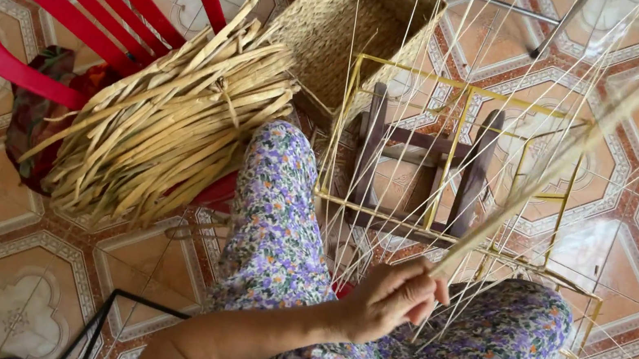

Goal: The person is seen weaving and trimming a basket made of natural fibers, then assembling a metal frame for a lantern.

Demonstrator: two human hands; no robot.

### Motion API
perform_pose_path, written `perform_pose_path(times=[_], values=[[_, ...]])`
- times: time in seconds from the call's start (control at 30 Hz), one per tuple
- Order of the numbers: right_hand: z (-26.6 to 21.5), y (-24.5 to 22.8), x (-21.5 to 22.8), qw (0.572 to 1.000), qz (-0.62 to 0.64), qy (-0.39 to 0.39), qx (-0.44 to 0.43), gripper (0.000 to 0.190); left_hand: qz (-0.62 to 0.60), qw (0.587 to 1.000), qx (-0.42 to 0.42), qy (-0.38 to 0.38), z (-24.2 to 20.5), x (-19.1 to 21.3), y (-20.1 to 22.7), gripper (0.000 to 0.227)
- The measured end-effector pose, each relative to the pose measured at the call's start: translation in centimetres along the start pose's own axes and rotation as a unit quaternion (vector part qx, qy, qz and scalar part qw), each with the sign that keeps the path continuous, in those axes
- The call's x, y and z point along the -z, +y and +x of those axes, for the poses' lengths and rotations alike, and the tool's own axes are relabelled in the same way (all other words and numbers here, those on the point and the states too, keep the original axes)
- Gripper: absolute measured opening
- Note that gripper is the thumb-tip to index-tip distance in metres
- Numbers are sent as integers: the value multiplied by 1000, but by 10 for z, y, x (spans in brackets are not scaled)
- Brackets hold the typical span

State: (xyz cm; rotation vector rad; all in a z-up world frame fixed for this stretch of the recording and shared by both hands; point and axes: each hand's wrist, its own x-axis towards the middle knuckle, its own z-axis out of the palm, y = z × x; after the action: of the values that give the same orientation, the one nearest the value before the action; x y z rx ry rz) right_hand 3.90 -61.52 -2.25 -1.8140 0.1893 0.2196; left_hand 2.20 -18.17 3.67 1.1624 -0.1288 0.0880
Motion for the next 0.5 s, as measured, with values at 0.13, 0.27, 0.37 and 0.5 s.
perform_pose_path(times=[0.13,0.27,0.37,0.5], values=[[30,-131,-155,907,325,-215,159,43,-22,997,52,-60,-5,1,9,33],[-3,-236,-287,988,148,-39,23,43,63,991,96,-63,-2,18,5,27],[24,-197,-306,980,175,-99,4,36,56,985,154,-48,0,46,5,27],[31,-201,-331,972,207,-90,-64,27,158,959,207,-112,23,94,39,26]])
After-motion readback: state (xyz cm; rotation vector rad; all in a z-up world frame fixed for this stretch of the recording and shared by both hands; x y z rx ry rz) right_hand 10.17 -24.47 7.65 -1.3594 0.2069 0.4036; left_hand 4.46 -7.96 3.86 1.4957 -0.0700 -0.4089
